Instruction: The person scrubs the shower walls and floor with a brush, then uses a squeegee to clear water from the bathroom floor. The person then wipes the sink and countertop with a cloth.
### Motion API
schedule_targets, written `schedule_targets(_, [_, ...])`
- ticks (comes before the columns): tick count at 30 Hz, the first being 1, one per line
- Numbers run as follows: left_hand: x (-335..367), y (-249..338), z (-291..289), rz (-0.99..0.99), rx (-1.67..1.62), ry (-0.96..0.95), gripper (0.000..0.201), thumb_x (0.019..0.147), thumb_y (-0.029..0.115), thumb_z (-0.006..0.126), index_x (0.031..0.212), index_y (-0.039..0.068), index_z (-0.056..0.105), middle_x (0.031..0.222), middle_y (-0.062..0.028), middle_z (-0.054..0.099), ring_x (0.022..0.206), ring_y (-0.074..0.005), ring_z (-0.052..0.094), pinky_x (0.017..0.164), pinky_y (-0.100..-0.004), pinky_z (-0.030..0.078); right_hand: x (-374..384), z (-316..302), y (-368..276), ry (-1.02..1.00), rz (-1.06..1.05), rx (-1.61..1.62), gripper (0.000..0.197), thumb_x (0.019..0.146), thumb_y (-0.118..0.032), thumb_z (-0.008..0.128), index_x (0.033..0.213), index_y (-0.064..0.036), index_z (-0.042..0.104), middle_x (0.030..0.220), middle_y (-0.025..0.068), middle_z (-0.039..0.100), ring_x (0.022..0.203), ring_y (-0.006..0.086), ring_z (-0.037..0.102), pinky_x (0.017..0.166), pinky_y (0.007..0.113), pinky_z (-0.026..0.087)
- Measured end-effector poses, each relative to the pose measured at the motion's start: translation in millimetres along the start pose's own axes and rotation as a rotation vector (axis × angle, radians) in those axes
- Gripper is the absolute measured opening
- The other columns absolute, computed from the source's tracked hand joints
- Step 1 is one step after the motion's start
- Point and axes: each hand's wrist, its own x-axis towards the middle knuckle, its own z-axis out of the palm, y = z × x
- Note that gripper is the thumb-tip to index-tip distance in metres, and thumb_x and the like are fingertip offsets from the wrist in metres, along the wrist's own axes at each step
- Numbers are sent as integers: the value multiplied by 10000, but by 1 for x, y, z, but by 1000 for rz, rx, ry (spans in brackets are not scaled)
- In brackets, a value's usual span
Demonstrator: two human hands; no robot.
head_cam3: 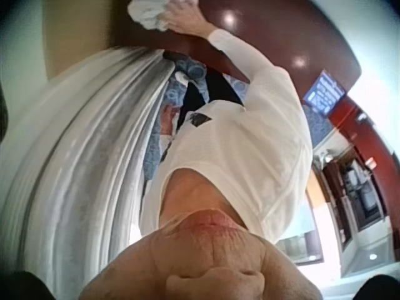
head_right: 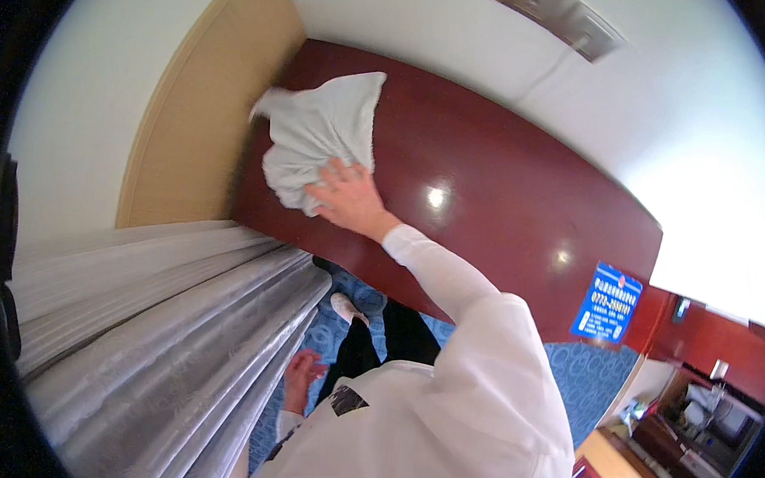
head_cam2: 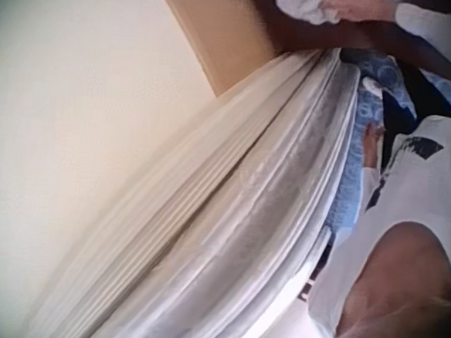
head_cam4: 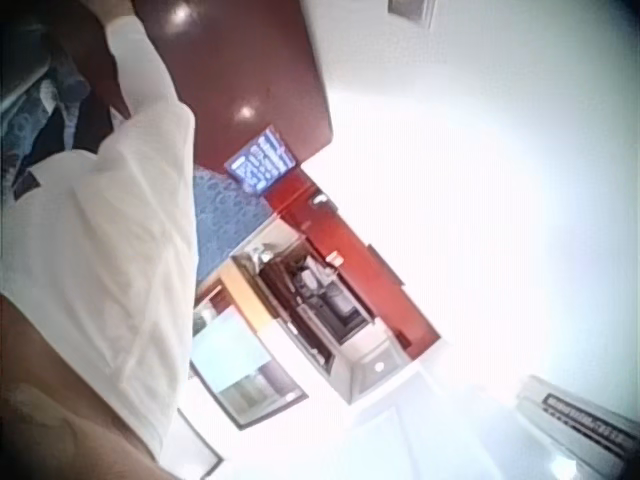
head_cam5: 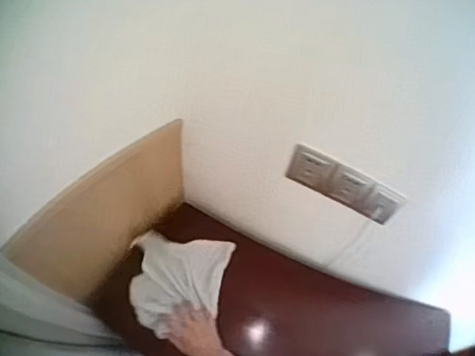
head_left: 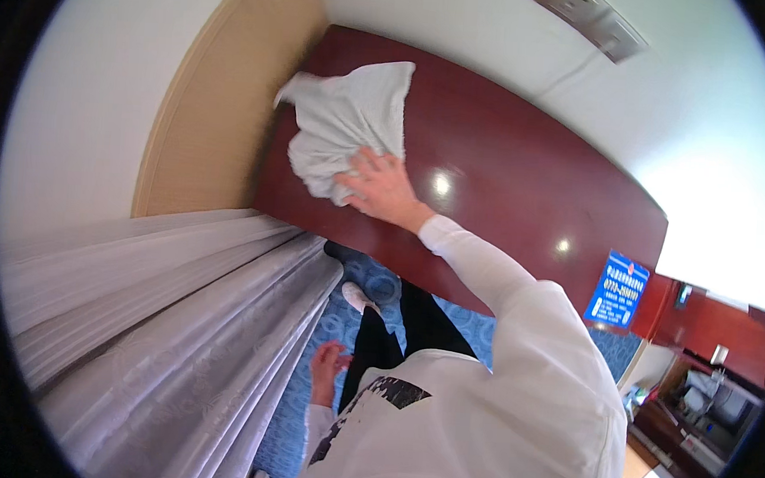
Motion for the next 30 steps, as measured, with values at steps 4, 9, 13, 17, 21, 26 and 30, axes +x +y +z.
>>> schedule_targets(4, [25,42,-35,65,182,8,280,888,249,538,1104,71,546,955,-61,617,745,-155,617,630,-261,493,-86,-59,69,33,510,-250,429,727,-395,650,1127,-272,555,1155,98,502,1044,272,510,786,451,416])
schedule_targets(9, [29,75,-65,110,270,24,297,883,262,542,1110,72,540,996,-72,607,767,-152,613,673,-282,497,-280,-133,89,42,1063,-573,475,799,-386,596,1243,-254,496,1239,204,480,1123,350,484,881,448,422])
schedule_targets(13, [37,53,-91,49,256,-42,318,879,256,550,1131,65,515,1021,-84,592,768,-162,618,687,-289,498,-385,-152,56,268,1442,-540,468,837,-446,521,1257,-245,483,1265,217,444,1181,363,409,941,452,367])
schedule_targets(17, [24,23,-107,-9,222,-81,281,887,243,533,1110,72,531,992,-68,599,750,-163,619,655,-269,484,-344,-116,43,314,1586,-674,460,839,-491,492,1238,-263,501,1248,204,455,1154,370,417,879,515,383])
schedule_targets(21, [6,-10,-144,-6,147,-69,317,895,249,528,1144,55,495,1011,-90,589,764,-174,626,644,-266,491,-228,-71,31,257,1411,-666,457,819,-512,509,1222,-297,511,1267,191,458,1171,372,420,839,571,378])
schedule_targets(26, [-17,-32,-176,-3,71,15,329,897,242,522,1166,58,475,1027,-98,573,788,-195,609,663,-300,476,-68,-7,2,188,1030,-508,425,807,-483,540,1193,-305,527,1264,114,473,1209,350,390,862,591,350])
schedule_targets(30, [-27,-49,-196,-34,19,114,367,888,264,537,1187,67,454,1046,-104,560,787,-207,603,684,-319,476,47,48,-60,142,759,-233,413,750,-442,593,1114,-248,576,1224,101,486,1198,349,375,862,596,341])
